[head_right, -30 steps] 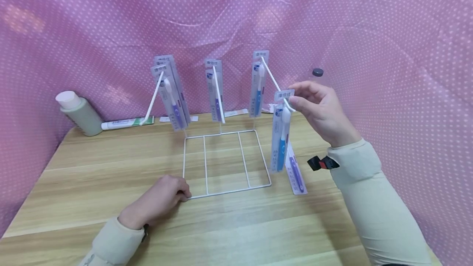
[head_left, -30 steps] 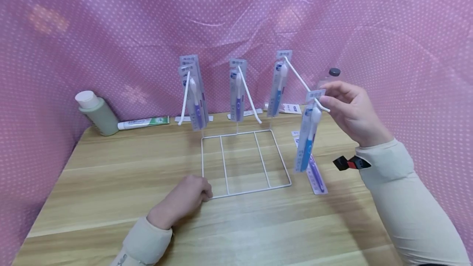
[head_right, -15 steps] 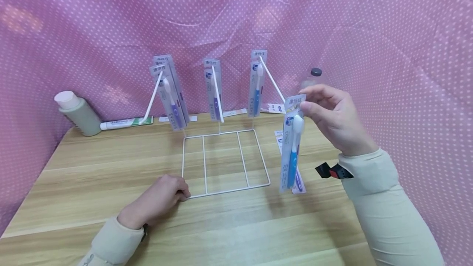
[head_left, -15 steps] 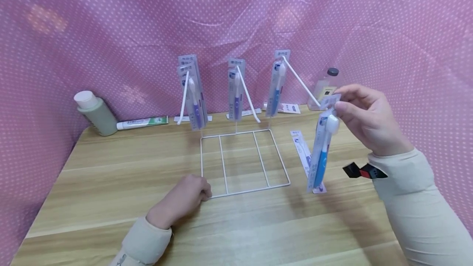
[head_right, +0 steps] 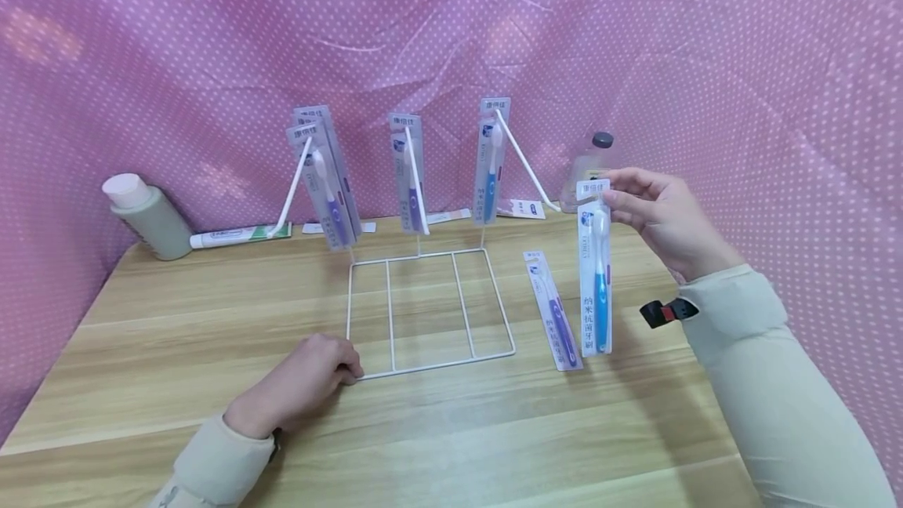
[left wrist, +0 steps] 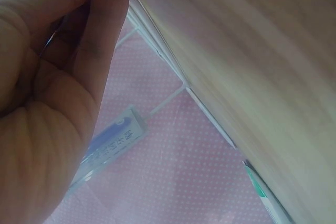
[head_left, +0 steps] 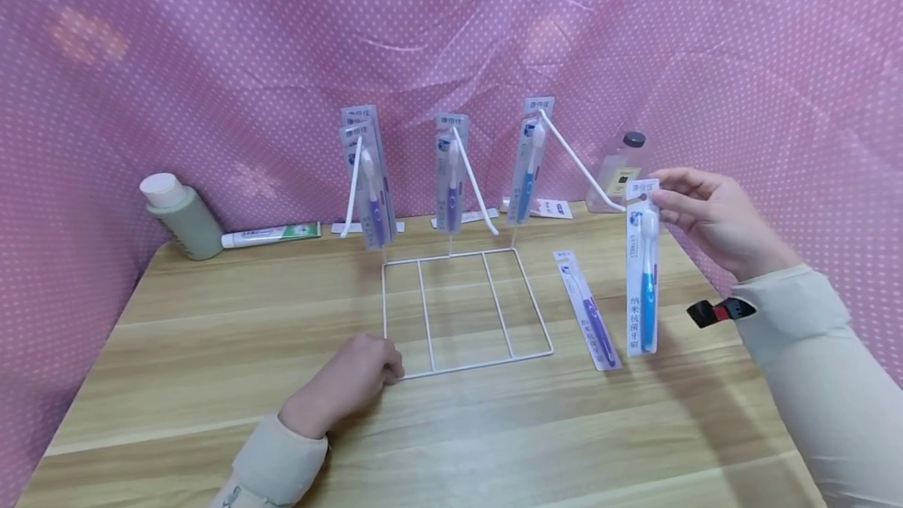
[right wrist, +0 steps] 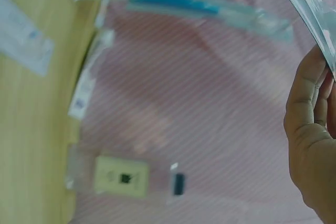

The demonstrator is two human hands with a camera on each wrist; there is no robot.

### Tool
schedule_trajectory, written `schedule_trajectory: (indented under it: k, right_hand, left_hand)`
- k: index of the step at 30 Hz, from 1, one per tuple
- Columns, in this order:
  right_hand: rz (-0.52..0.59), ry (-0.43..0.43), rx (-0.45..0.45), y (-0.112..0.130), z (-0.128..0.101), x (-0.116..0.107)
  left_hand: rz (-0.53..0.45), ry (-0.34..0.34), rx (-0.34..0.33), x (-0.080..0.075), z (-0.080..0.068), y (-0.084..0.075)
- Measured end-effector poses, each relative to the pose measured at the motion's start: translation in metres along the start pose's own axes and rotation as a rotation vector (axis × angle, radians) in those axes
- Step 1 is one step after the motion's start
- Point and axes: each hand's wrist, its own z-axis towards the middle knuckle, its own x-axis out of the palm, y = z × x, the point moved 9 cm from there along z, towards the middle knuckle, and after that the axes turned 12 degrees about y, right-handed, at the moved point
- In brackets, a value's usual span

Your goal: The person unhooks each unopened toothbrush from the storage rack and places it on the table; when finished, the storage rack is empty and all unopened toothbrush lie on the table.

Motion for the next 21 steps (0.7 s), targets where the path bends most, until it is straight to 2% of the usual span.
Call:
schedule_trajectory:
  k: [4, 10, 15, 21]
  right_hand:
    - [-0.009, -0.066, 0.1, -0.025, 0.004, -0.021]
    - [-0.1, -0.135, 0.271, -0.063, 0.011, -0.048]
    - [-0.187, -0.129, 0.378, -0.094, 0.019, -0.066]
    - [-0.134, -0.104, 0.466, -0.133, 0.029, -0.08]
  left_hand:
    - [0.006, 0.005, -0.005, 0.0, 0.0, 0.0]
    - [0.012, 0.001, 0.005, -0.001, 0.0, 0.0]
    - [-0.01, 0.014, -0.016, 0.001, 0.001, 0.003]
    - [-0.01, 0.024, -0.042, 0.004, 0.002, 0.007]
